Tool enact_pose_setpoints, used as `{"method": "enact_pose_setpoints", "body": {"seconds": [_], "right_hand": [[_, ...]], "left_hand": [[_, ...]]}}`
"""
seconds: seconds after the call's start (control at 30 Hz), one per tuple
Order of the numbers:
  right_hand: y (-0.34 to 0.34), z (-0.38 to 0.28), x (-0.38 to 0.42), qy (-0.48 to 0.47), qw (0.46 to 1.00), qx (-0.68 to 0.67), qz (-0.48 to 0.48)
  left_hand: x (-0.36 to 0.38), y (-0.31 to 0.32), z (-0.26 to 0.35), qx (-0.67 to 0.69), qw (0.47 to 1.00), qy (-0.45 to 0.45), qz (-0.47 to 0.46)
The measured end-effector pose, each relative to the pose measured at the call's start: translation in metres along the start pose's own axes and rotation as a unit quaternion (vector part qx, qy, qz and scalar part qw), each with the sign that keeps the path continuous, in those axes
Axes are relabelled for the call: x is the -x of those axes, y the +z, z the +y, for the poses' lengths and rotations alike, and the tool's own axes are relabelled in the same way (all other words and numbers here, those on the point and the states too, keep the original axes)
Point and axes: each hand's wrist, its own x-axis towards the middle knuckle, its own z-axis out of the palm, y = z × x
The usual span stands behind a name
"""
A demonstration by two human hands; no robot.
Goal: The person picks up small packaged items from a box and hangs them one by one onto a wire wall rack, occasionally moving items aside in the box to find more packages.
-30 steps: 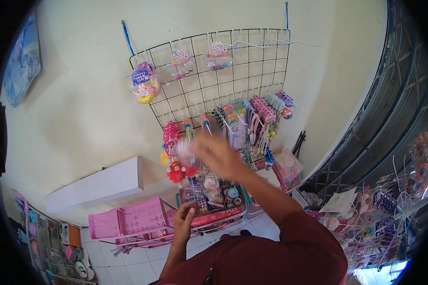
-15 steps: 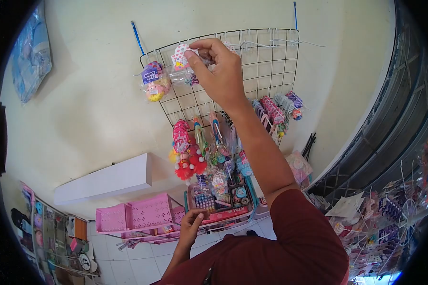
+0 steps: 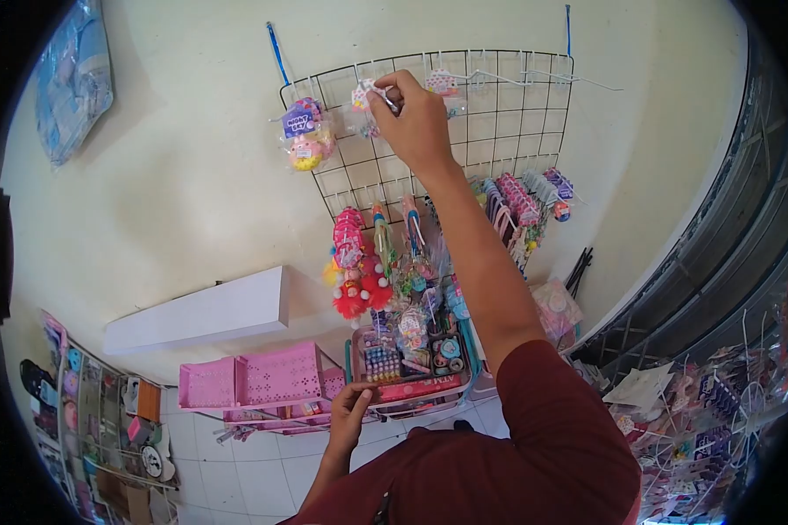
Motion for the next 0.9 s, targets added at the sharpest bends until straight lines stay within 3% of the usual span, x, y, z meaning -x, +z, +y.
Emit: {"method": "enact_pose_setpoints", "body": {"seconds": [0.1, 0.2, 0.27, 0.33, 0.4, 0.47, 0.53, 0.6, 0.67, 0.73, 0.8, 0.87, 0.9], "right_hand": [[0.003, 0.017, 0.003, 0.036, 0.994, 0.083, -0.060], [0.000, 0.023, 0.013, -0.037, 0.989, 0.140, -0.033], [-0.014, 0.004, 0.035, -0.161, 0.964, 0.206, 0.057], [-0.037, -0.025, 0.080, -0.101, 0.973, 0.199, 0.052], [-0.062, -0.062, 0.144, 0.035, 0.992, 0.115, -0.029], [-0.086, -0.063, 0.242, 0.169, 0.973, 0.012, -0.155], [-0.110, -0.077, 0.330, 0.401, 0.849, -0.082, -0.334], [-0.134, -0.093, 0.410, 0.452, 0.744, -0.119, -0.478], [-0.178, -0.090, 0.525, 0.492, 0.656, -0.100, -0.563], [-0.234, -0.107, 0.640, 0.573, 0.615, 0.074, -0.537], [-0.280, -0.166, 0.648, 0.646, 0.407, 0.290, -0.577], [-0.341, -0.179, 0.733, 0.764, 0.440, 0.152, -0.447], [-0.363, -0.212, 0.734, 0.835, 0.452, 0.114, -0.292]], "left_hand": [[0.005, -0.003, -0.003, -0.005, 1.000, 0.009, 0.012], [0.013, -0.008, 0.003, -0.010, 1.000, 0.009, 0.022], [0.018, -0.017, -0.002, -0.023, 0.999, 0.000, 0.029], [0.022, -0.020, -0.002, -0.016, 1.000, -0.008, 0.017], [0.025, -0.025, -0.007, -0.001, 1.000, -0.014, -0.001], [0.027, -0.037, -0.029, -0.047, 0.996, -0.048, -0.059], [0.022, -0.040, -0.053, -0.088, 0.985, -0.074, -0.126], [0.020, -0.035, -0.076, -0.219, 0.920, -0.090, -0.313], [0.019, -0.029, -0.132, -0.201, 0.871, -0.126, -0.430], [0.021, -0.025, -0.201, -0.207, 0.785, -0.223, -0.539], [0.022, -0.020, -0.249, -0.286, 0.670, -0.190, -0.658], [0.018, -0.102, -0.311, -0.307, 0.605, -0.191, -0.709], [0.001, -0.086, -0.329, -0.321, 0.570, -0.190, -0.732]]}}
